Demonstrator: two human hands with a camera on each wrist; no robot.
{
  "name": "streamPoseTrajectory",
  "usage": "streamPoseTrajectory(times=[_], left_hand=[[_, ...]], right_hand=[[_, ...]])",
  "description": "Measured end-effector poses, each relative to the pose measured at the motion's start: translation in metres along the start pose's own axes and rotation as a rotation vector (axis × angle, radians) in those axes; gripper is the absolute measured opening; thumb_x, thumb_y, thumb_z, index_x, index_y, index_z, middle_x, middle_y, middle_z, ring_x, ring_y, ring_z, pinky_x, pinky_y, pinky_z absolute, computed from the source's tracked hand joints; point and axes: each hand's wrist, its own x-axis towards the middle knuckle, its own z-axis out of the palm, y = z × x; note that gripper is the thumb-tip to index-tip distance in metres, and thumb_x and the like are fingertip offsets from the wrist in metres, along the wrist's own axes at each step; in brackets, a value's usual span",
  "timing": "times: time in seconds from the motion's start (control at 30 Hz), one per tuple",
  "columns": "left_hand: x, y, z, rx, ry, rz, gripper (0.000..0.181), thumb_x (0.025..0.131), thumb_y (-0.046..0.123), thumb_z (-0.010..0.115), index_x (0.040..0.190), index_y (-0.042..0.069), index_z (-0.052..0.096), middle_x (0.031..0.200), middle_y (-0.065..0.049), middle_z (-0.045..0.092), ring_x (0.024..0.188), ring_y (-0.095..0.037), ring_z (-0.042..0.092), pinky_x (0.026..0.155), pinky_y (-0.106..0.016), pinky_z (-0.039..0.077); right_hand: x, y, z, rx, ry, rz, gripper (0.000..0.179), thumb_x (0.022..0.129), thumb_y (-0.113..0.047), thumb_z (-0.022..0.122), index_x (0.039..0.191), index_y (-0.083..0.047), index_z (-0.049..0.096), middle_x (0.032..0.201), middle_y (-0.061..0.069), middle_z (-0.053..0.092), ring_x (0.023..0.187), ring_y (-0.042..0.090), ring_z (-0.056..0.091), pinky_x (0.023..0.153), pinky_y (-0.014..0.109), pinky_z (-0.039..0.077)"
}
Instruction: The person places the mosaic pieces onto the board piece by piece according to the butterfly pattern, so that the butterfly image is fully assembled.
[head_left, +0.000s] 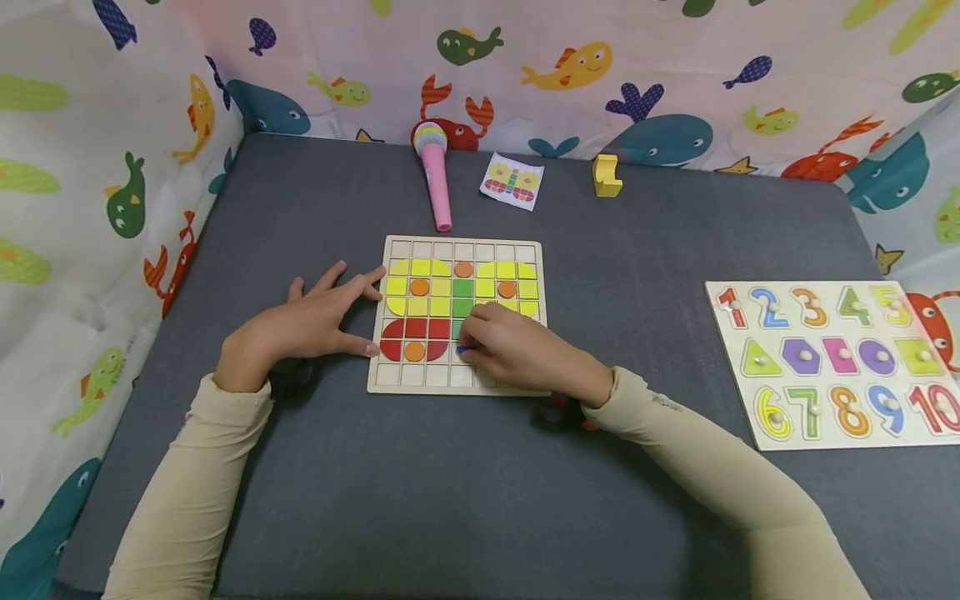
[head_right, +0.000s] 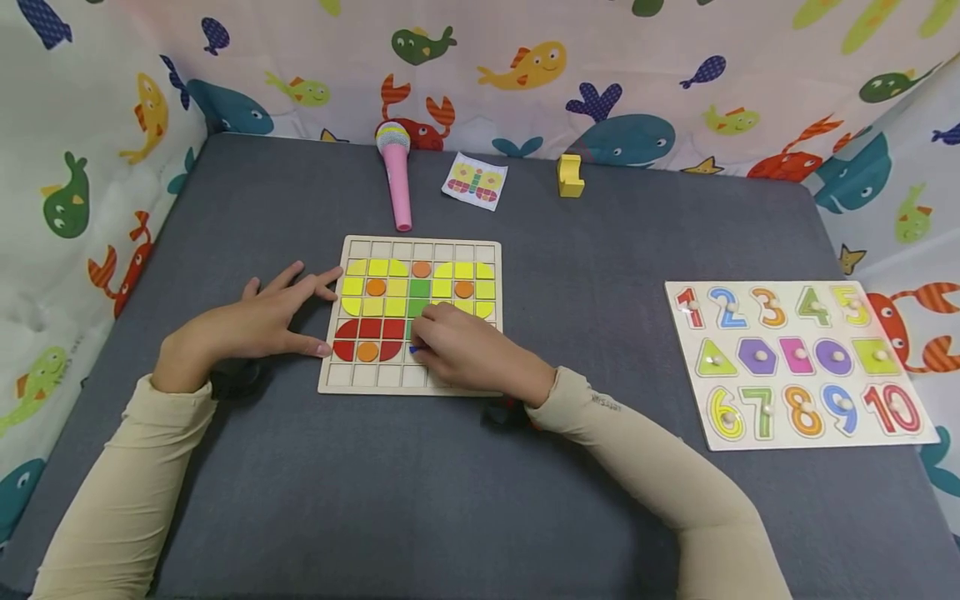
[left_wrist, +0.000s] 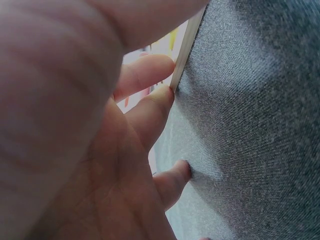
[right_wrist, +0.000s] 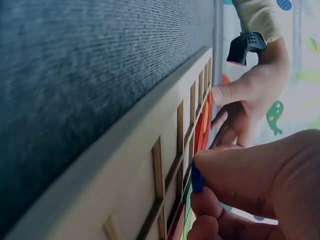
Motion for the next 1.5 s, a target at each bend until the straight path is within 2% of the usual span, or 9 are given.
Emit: streamPoseTrajectory(times=[0.2, 0.5, 0.63, 0.83, 0.93, 1.23, 1.5], left_hand=[[0.001, 0.002, 0.0, 0.004, -0.007, -0.01, 0.11, 0.088, 0.043, 0.089, 0.171, 0.017, 0.022, 0.175, -0.021, 0.022, 0.16, -0.05, -0.01, 0.112, -0.083, -0.012], [-0.001, 0.003, 0.0, 0.0, -0.014, -0.023, 0.11, 0.09, 0.04, 0.089, 0.171, 0.018, 0.018, 0.176, -0.021, 0.019, 0.16, -0.049, -0.012, 0.113, -0.082, -0.014], [-0.002, 0.005, -0.001, -0.002, -0.013, -0.022, 0.11, 0.09, 0.041, 0.089, 0.171, 0.019, 0.018, 0.175, -0.021, 0.019, 0.16, -0.049, -0.011, 0.112, -0.082, -0.014], [-0.001, 0.005, 0.0, 0.001, -0.009, -0.012, 0.111, 0.088, 0.041, 0.09, 0.171, 0.017, 0.02, 0.175, -0.022, 0.02, 0.16, -0.05, -0.011, 0.112, -0.082, -0.013], [-0.001, 0.004, 0.0, -0.002, -0.004, -0.008, 0.111, 0.088, 0.042, 0.09, 0.171, 0.017, 0.02, 0.174, -0.022, 0.022, 0.16, -0.05, -0.011, 0.112, -0.082, -0.013], [-0.002, -0.001, 0.003, -0.026, 0.042, 0.017, 0.106, 0.085, 0.051, 0.09, 0.167, 0.02, 0.029, 0.174, -0.017, 0.024, 0.161, -0.046, -0.009, 0.113, -0.082, -0.012], [-0.003, 0.004, 0.0, -0.011, 0.013, 0.007, 0.107, 0.088, 0.044, 0.09, 0.169, 0.016, 0.024, 0.174, -0.021, 0.022, 0.16, -0.049, -0.01, 0.112, -0.083, -0.013]], right_hand=[[0.005, -0.005, 0.002, -0.038, -0.023, 0.025, 0.011, 0.098, -0.012, 0.08, 0.107, -0.006, 0.076, 0.101, 0.006, 0.067, 0.091, 0.02, 0.059, 0.081, 0.032, 0.054], [0.009, -0.006, 0.003, -0.047, -0.002, 0.09, 0.01, 0.097, -0.012, 0.081, 0.102, -0.006, 0.075, 0.095, 0.004, 0.068, 0.087, 0.019, 0.06, 0.078, 0.032, 0.054], [0.01, -0.005, 0.003, -0.011, 0.0, 0.096, 0.008, 0.097, -0.011, 0.08, 0.1, -0.005, 0.076, 0.092, 0.004, 0.069, 0.084, 0.02, 0.061, 0.078, 0.031, 0.054], [0.007, -0.001, 0.002, 0.06, 0.008, 0.088, 0.01, 0.097, -0.007, 0.08, 0.106, -0.002, 0.08, 0.098, 0.006, 0.075, 0.087, 0.021, 0.064, 0.084, 0.032, 0.056], [0.004, 0.001, -0.001, 0.069, 0.023, 0.073, 0.007, 0.098, -0.005, 0.077, 0.104, -0.002, 0.08, 0.097, 0.006, 0.075, 0.086, 0.02, 0.065, 0.083, 0.032, 0.056], [-0.024, 0.015, -0.014, 0.083, 0.113, 0.063, 0.008, 0.096, -0.001, 0.077, 0.103, -0.001, 0.08, 0.094, 0.005, 0.073, 0.083, 0.018, 0.064, 0.077, 0.033, 0.057], [-0.071, 0.028, -0.027, 0.122, 0.17, 0.102, 0.009, 0.095, -0.001, 0.08, 0.103, -0.002, 0.078, 0.093, 0.001, 0.07, 0.079, 0.014, 0.06, 0.068, 0.033, 0.053]])
